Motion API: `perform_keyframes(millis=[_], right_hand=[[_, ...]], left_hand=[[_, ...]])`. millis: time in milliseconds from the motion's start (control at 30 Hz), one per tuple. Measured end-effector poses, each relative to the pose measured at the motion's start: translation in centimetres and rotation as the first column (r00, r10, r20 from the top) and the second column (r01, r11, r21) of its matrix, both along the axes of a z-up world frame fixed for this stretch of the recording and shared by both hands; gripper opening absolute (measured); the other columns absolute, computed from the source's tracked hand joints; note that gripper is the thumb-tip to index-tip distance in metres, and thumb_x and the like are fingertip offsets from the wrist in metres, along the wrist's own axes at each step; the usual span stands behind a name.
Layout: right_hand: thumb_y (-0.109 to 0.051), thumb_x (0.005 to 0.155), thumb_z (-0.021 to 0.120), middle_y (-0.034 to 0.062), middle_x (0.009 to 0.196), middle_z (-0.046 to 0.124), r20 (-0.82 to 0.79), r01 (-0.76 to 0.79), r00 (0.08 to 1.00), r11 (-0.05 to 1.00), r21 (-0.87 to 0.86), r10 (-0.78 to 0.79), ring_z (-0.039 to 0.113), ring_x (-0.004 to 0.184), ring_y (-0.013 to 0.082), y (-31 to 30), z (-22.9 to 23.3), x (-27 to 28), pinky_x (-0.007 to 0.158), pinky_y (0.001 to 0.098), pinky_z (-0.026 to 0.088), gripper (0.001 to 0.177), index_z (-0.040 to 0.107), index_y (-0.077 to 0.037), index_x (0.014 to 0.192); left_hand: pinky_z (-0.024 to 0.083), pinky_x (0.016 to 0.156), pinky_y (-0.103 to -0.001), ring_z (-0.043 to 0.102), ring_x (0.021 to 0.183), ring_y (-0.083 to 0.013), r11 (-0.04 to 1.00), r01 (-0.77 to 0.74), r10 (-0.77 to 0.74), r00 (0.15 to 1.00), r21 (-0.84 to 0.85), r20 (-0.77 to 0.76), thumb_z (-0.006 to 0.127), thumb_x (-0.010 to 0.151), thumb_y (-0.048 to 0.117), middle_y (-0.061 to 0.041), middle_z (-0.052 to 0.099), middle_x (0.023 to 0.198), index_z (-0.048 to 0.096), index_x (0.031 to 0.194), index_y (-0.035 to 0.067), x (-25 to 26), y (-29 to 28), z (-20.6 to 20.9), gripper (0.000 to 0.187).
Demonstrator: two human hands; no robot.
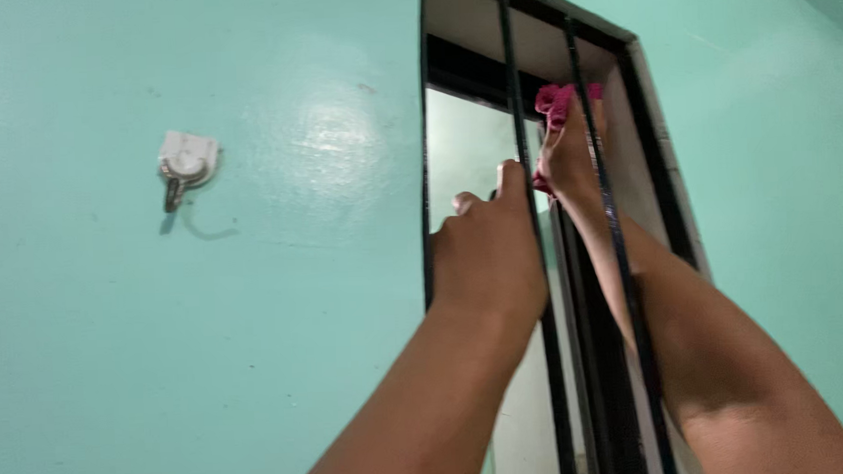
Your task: The person sprays a liquid onto a glass window pane and wipes it with a pink cloth.
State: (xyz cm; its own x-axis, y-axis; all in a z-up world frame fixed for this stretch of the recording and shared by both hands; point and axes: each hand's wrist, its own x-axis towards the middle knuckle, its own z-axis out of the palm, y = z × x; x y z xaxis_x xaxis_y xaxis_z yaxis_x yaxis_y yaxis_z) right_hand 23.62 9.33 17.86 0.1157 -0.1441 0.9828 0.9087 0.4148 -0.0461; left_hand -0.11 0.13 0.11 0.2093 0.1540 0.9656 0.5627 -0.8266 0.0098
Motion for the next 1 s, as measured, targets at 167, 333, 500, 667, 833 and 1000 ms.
perform_keyframes(millis=[167, 333, 500, 667, 833, 1000], right_hand=[[-0.023, 0.11, 0.047, 0.0105, 0.12, 0.068, 0.161, 0.223, 0.966, 0.968, -0.113, -0.204, 0.063, 0.104, 0.0225, -0.2, 1.8, -0.2, 0.09, 0.041, 0.052, 0.03, 0.063, -0.014, 0.134], [-0.016, 0.107, 0.054, 0.0252, 0.142, 0.056, 0.506, 0.41, 0.743, 0.895, 0.174, -0.439, 0.051, 0.131, 0.0381, 1.7, 1.3, 0.5, 0.109, 0.0501, 0.042, 0.045, 0.052, -0.001, 0.148], [-0.019, 0.108, 0.051, 0.0287, 0.143, 0.054, 0.269, 0.586, 0.743, 0.79, 0.18, -0.613, 0.049, 0.134, 0.0417, 2.4, 3.2, 3.6, 0.118, 0.0528, 0.031, 0.051, 0.043, 0.005, 0.152], [-0.02, 0.105, 0.049, 0.0274, 0.148, 0.05, 0.291, 0.491, 0.84, 0.87, -0.046, -0.458, 0.045, 0.138, 0.0414, 2.5, 2.6, 2.0, 0.121, 0.0529, 0.031, 0.054, 0.043, 0.004, 0.153], [-0.017, 0.099, 0.061, 0.0311, 0.158, 0.035, 0.453, 0.482, 0.672, 0.811, 0.331, -0.585, 0.029, 0.149, 0.0452, 4.5, 2.8, 5.7, 0.122, 0.0551, 0.021, 0.065, 0.037, 0.009, 0.153], [-0.009, 0.097, 0.062, 0.0319, 0.16, 0.034, 0.323, 0.653, 0.669, 0.737, 0.175, -0.669, 0.028, 0.15, 0.0476, 3.8, -0.4, 6.4, 0.127, 0.0493, 0.023, 0.063, 0.037, 0.012, 0.151]], left_hand=[[0.066, 0.079, -0.044, 0.073, 0.094, -0.0477, 0.995, 0.022, -0.027, 0.998, -0.092, -0.061, 0.069, 0.082, -0.004, -0.051, 0.039, 0.138, 0.027, 0.154, 0.006, -0.2, -0.1, 0.1, 0.084], [0.065, 0.072, -0.044, 0.073, 0.087, -0.0479, 0.999, -0.007, 0.006, 0.999, -0.034, -0.042, 0.069, 0.079, -0.005, -0.05, 0.038, 0.137, 0.024, 0.153, 0.006, 0.1, -0.2, 0.2, 0.087], [0.069, 0.063, -0.039, 0.074, 0.083, -0.0461, 0.996, -0.025, 0.018, 0.997, -0.088, -0.08, 0.067, 0.081, -0.007, -0.051, 0.036, 0.139, 0.024, 0.153, 0.005, -0.1, -0.6, 0.1, 0.085], [0.064, 0.076, -0.044, 0.071, 0.091, -0.0488, 0.999, -0.034, 0.032, 0.998, -0.038, -0.045, 0.07, 0.08, -0.003, -0.049, 0.043, 0.135, 0.024, 0.154, 0.006, -0.1, -0.3, 0.1, 0.088], [0.065, 0.077, -0.045, 0.071, 0.094, -0.0484, 0.997, -0.065, 0.064, 0.997, -0.029, -0.044, 0.069, 0.082, -0.002, -0.047, 0.042, 0.136, 0.027, 0.151, 0.01, 0.8, 0.2, 0.0, 0.082], [0.068, 0.072, -0.041, 0.072, 0.091, -0.0498, 0.999, -0.049, 0.048, 0.998, -0.019, -0.051, 0.066, 0.087, -0.002, -0.049, 0.041, 0.134, 0.024, 0.153, 0.01, 0.7, 0.0, -0.3, 0.079]])
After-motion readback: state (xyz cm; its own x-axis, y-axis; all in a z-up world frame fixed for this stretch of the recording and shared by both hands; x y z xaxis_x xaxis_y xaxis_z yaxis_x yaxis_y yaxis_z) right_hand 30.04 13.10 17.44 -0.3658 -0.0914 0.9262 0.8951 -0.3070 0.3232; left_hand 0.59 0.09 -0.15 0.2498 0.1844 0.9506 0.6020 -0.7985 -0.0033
